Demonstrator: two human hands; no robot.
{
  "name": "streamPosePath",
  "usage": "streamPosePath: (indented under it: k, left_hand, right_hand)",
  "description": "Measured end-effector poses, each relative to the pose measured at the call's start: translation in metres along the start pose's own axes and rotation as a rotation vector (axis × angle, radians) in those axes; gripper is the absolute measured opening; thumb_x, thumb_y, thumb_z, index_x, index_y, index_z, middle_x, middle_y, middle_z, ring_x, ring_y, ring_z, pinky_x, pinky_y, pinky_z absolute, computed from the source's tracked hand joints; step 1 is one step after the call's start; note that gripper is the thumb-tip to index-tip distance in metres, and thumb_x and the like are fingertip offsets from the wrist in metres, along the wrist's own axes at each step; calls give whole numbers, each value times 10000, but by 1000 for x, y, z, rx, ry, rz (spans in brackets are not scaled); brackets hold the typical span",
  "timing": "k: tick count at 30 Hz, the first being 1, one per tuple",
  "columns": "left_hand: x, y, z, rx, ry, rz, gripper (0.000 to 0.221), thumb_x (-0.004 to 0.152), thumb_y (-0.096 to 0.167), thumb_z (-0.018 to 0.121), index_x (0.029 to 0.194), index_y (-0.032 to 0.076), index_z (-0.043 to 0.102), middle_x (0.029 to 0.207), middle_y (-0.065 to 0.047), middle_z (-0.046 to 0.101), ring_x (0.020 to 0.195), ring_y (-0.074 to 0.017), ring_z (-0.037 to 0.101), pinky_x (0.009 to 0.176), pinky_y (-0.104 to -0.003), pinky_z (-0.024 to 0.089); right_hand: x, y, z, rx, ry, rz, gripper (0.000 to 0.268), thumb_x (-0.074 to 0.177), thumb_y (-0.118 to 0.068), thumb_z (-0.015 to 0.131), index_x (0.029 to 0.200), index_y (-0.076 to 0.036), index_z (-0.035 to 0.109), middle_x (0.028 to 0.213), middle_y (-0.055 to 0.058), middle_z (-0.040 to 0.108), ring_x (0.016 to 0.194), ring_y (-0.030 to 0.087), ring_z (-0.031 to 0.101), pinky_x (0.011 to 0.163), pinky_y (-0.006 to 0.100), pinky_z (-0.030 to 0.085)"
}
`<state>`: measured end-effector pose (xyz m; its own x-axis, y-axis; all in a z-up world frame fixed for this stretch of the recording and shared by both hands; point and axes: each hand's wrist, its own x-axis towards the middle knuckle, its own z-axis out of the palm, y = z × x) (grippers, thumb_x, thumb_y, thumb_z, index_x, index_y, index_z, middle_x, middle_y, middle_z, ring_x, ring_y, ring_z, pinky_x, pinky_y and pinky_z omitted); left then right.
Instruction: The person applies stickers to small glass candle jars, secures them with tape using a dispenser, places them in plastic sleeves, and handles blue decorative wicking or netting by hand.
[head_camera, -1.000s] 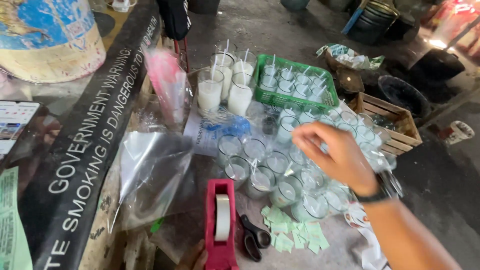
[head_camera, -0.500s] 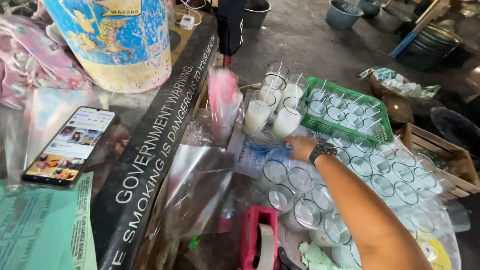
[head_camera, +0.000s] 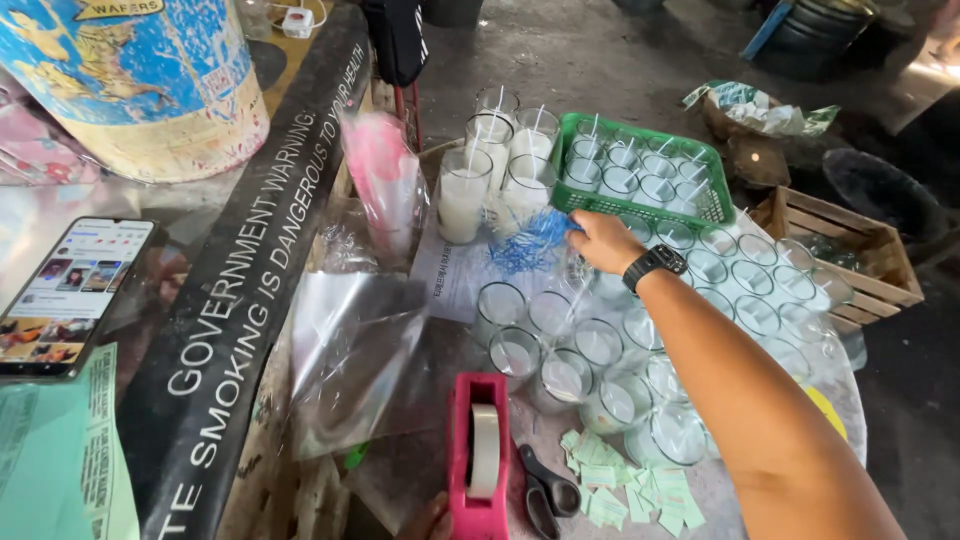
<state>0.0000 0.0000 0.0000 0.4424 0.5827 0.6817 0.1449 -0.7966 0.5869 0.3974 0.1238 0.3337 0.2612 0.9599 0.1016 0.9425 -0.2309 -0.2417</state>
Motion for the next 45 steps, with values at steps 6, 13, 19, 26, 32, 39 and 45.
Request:
streamPosePath:
  k: [6, 13, 19, 26, 32, 39, 45]
  left_hand:
    - [58, 81, -37, -413, 237, -730, 318, 768, 207, 516, 1034, 110, 661, 1061, -43, 664, 1002, -132, 606, 856, -208, 463]
    - [108, 98, -44, 220, 487, -42, 175, 835, 284, 466, 963, 187, 535, 1085, -101, 575, 697, -217, 613, 563, -276, 461]
    - [102, 96, -47, 4, 473, -162, 224, 842, 293, 460, 976, 132, 543, 1149, -139, 515, 859, -247, 522, 693, -315, 397]
    - [91, 98, -49, -328, 368, -261, 295, 851, 303, 454, 991, 63, 551, 1229, -186, 438, 1061, -282, 407, 856, -362, 316]
    - [96, 97, -47, -599, 305, -295, 354, 858, 312, 449, 1003, 7, 556, 1294, -223, 377, 1223, -308, 315, 986, -398, 250]
    - [90, 97, -36, -802, 335, -447, 451, 665, 22, 691, 1062, 12, 479, 1389, -153, 248, 1289, -254, 243, 913, -362, 436]
    - [165, 170, -80, 138, 431, -358, 574, 501, 230, 748, 1003, 148, 481, 1168, -27, 564, 1014, -139, 600, 713, -175, 497]
  right_hand:
    - [-8, -23, -6, 209, -57, 109, 305, 799, -397, 497, 940, -134, 558, 800, 53, 592, 682, 205, 547, 562, 329, 367]
    - [11, -24, 29, 435, -121, -268, 424, 771, -269, 588, 1138, -71, 510, 1171, 188, 513, 1114, 355, 445, 938, 430, 361]
    - [46, -18, 82, 273, -262, -336, 595, 681, -286, 698, 1141, -77, 384, 1108, 240, 503, 1023, 427, 485, 856, 494, 425]
    - [56, -13, 96, -12, -216, -187, 470, 761, -364, 555, 1140, -148, 377, 939, 219, 586, 914, 427, 553, 788, 514, 453]
    - [64, 5, 100, 76, -125, -100, 192, 841, -290, 423, 904, -133, 514, 801, 122, 608, 782, 303, 578, 686, 395, 437]
    - [51, -6, 34, 1017, 59, 15, 175, 746, 48, 496, 767, -71, 623, 735, -8, 597, 630, 47, 485, 566, 209, 432]
    - [13, -13, -72, 1619, -128, -61, 181, 722, -97, 491, 874, -45, 575, 653, 13, 502, 506, 86, 394, 474, 195, 357]
